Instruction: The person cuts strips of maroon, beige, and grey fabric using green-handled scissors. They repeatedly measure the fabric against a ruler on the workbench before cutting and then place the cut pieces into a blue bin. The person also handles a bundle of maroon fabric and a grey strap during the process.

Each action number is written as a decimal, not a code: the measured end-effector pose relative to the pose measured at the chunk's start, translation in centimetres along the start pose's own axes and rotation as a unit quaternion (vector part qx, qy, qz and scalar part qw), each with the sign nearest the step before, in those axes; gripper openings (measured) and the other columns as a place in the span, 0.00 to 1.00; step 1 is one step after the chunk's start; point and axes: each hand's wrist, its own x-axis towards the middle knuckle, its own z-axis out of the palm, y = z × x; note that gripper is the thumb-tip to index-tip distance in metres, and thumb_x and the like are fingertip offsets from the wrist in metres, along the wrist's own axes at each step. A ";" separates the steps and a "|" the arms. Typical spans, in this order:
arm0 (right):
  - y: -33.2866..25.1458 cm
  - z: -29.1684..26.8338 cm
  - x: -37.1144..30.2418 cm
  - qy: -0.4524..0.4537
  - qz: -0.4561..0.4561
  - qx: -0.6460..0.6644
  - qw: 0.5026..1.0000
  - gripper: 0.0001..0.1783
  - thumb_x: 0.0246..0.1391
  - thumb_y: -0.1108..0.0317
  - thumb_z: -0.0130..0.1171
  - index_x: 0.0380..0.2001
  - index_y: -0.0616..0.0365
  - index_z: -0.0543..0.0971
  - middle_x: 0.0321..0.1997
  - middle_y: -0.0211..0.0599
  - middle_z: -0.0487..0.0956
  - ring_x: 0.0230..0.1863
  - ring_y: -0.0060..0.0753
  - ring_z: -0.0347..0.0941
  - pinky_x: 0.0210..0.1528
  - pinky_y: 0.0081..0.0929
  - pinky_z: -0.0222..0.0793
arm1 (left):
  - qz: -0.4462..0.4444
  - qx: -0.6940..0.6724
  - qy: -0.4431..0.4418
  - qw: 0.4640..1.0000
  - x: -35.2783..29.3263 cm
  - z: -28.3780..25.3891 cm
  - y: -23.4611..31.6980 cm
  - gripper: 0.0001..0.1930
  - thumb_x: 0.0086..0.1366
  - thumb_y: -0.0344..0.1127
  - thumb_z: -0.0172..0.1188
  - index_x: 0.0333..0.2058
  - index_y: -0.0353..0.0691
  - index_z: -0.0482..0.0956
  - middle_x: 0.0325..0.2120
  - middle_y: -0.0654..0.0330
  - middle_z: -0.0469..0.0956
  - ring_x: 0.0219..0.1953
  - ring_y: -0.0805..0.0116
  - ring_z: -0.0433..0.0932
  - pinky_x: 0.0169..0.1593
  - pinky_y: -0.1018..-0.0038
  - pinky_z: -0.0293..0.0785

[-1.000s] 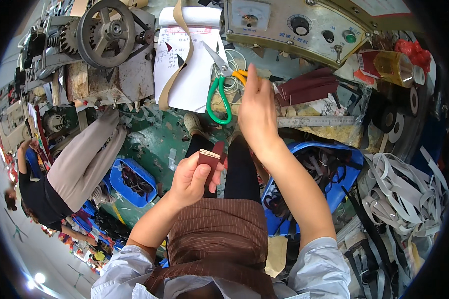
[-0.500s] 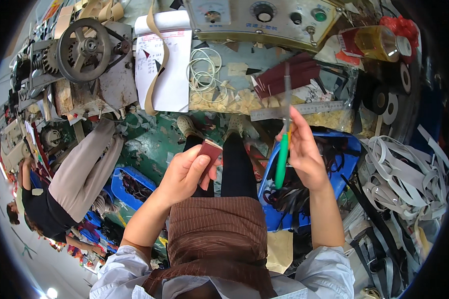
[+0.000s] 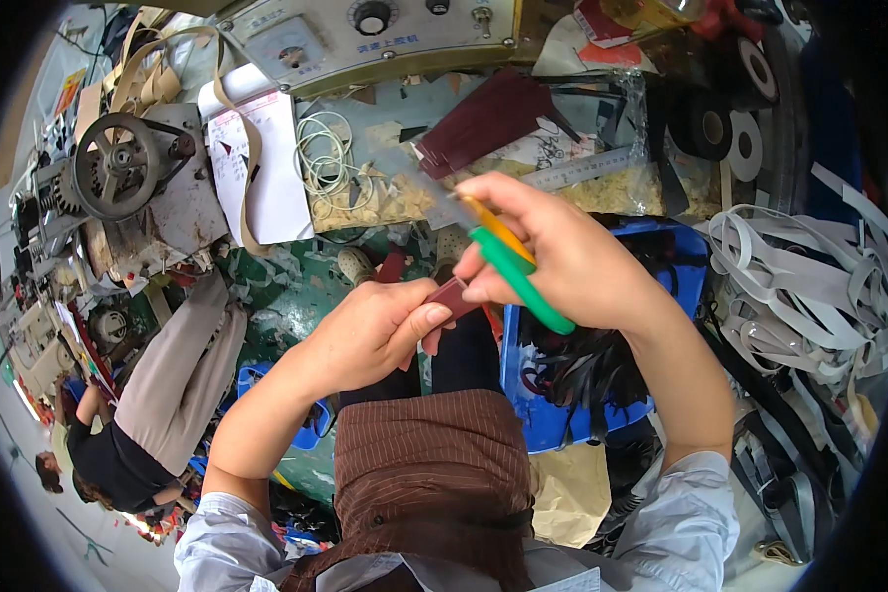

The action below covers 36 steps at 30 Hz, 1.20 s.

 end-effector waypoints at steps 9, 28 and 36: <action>-0.3 -2.7 1.7 -0.036 -0.048 -0.119 0.991 0.31 0.42 0.80 0.63 0.52 0.57 0.65 0.30 0.30 0.75 0.33 0.17 0.72 0.36 0.16 0.68 | -0.029 0.031 -0.033 0.999 3.1 -1.7 1.1 0.11 0.64 0.39 0.54 0.34 0.37 0.72 0.16 0.60 0.74 0.17 0.68 0.73 0.23 0.72 0.68; 5.2 -9.0 5.7 0.140 -0.151 -0.412 0.888 0.19 0.56 0.70 0.56 0.50 0.55 0.67 0.44 0.39 0.75 0.43 0.30 0.71 0.49 0.25 0.66 | -0.009 0.286 0.225 0.931 5.5 -2.5 -7.5 0.14 0.56 0.34 0.64 0.36 0.30 0.76 0.28 0.52 0.78 0.20 0.65 0.78 0.26 0.74 0.71; 5.7 -9.2 5.5 0.177 -0.173 -0.426 0.870 0.22 0.49 0.71 0.60 0.49 0.54 0.68 0.47 0.43 0.76 0.48 0.42 0.75 0.49 0.31 0.71 | -0.003 0.259 0.231 0.938 5.5 -2.4 -8.5 0.14 0.56 0.33 0.65 0.36 0.29 0.76 0.28 0.53 0.78 0.21 0.69 0.78 0.23 0.76 0.71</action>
